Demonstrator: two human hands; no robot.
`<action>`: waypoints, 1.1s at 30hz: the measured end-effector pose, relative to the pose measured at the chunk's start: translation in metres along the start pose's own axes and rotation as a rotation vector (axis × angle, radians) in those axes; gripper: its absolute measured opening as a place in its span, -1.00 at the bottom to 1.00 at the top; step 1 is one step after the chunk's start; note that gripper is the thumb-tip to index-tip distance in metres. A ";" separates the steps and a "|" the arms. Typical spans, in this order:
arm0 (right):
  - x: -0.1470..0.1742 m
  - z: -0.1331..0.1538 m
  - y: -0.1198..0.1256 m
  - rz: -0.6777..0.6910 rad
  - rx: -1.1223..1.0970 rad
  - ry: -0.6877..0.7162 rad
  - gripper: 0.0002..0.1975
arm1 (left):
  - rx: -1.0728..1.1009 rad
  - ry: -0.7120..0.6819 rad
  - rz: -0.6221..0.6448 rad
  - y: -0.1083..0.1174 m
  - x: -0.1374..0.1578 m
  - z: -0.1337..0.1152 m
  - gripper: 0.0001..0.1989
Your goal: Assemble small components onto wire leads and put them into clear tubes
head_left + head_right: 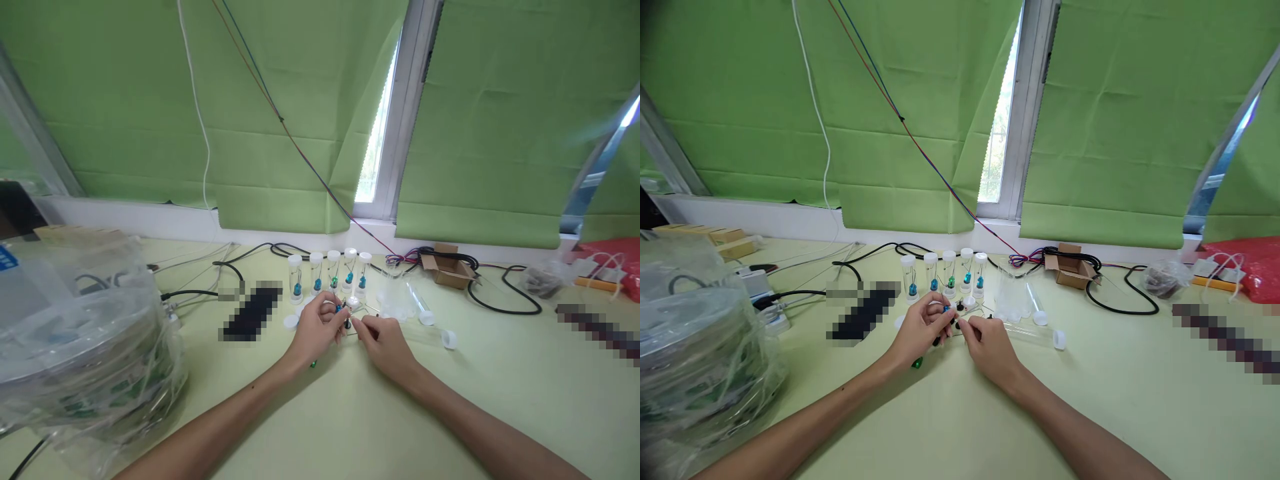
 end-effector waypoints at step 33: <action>0.002 -0.008 -0.007 0.208 0.329 -0.094 -0.78 | 0.018 0.047 -0.035 0.010 -0.003 -0.011 -0.69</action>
Point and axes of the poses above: each hand's wrist, its own x-axis away from the middle knuckle, its own y-axis out of the back of the hand, z = x × y, the point moved 6 cm from there along -x, towards the middle knuckle, and after that the axes turned 13 degrees about -x, right-handed, at the moved point
